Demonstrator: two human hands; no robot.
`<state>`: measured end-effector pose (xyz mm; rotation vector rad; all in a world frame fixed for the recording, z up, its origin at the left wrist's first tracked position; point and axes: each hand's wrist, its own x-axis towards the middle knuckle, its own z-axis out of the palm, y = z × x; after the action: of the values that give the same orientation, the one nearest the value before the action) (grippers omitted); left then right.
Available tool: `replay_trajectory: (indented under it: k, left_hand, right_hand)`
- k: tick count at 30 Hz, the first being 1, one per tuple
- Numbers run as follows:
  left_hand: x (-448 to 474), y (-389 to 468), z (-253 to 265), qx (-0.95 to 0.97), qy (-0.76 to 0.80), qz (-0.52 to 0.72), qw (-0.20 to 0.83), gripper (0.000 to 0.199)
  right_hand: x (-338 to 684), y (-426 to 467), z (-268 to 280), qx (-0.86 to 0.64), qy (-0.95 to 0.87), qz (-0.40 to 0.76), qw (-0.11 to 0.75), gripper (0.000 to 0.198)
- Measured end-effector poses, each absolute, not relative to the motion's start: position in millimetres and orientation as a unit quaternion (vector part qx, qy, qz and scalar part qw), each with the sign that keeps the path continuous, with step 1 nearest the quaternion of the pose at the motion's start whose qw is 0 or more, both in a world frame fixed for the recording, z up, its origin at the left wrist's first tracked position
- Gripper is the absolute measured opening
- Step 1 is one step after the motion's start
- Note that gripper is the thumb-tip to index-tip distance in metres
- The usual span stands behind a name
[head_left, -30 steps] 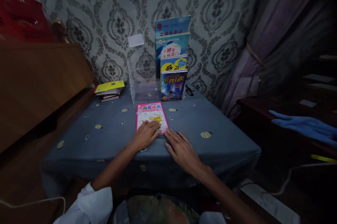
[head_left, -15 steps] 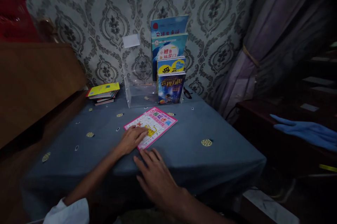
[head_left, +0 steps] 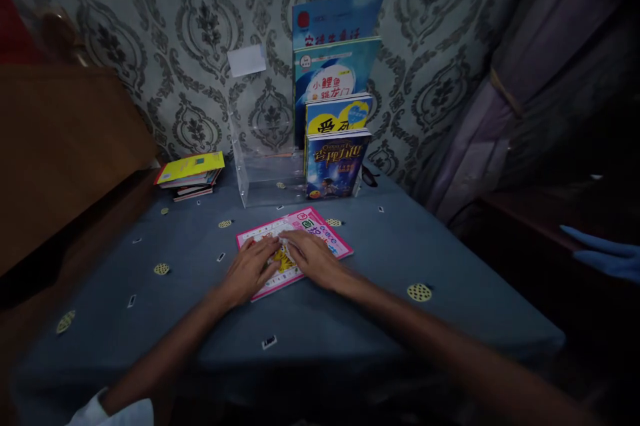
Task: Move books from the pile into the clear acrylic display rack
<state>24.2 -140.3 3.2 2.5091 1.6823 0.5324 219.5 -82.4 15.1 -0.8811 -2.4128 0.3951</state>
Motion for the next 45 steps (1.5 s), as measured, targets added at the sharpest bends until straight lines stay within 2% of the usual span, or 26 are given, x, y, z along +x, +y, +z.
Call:
replay_trajectory:
  k: [4,7,13,22,29,35,37,41,45]
  left_hand:
    - [23.9,-140.6,1.4,0.823,0.540,0.172,0.030,0.041]
    - [24.4,-140.9,1.5,0.824,0.540,0.171,0.027,0.041]
    - [25.8,-140.8,2.4,0.826,0.540,0.157,0.031,0.043]
    - [26.7,-141.9,1.5,0.821,0.552,0.141,0.021,0.044]
    - [27.5,-113.3,7.7,0.818,0.569,0.085,0.001,0.051]
    - [48.6,-78.3,19.4,0.785,0.614,0.081,-0.004,0.046]
    - [52.4,-68.4,23.7,0.770,0.625,0.128,0.031,0.042]
    - [48.3,-45.1,28.6,0.676,0.648,0.278,0.212,0.034]
    - [39.6,-34.6,32.7,0.638,0.628,0.313,0.318,0.051]
  right_hand:
    - [213.4,-38.3,4.8,-0.317,-0.929,0.089,0.168,0.047]
    - [217.8,-18.1,-2.6,-0.329,-0.932,0.061,0.143,0.051]
    - [249.6,1.2,-13.4,-0.428,-0.890,0.041,0.154,0.056]
    - [283.1,-51.5,-23.8,-0.433,-0.886,-0.024,0.162,0.059]
    - [287.1,-106.3,-16.3,-0.376,-0.898,-0.077,0.215,0.040]
    - [277.1,-142.8,-1.5,-0.378,-0.889,-0.046,0.252,0.026]
    - [274.8,-145.8,2.0,-0.379,-0.890,-0.032,0.252,0.025]
    - [273.3,-144.2,2.4,-0.384,-0.890,-0.003,0.244,0.024]
    - [276.5,-141.5,-1.6,-0.386,-0.888,0.044,0.247,0.029]
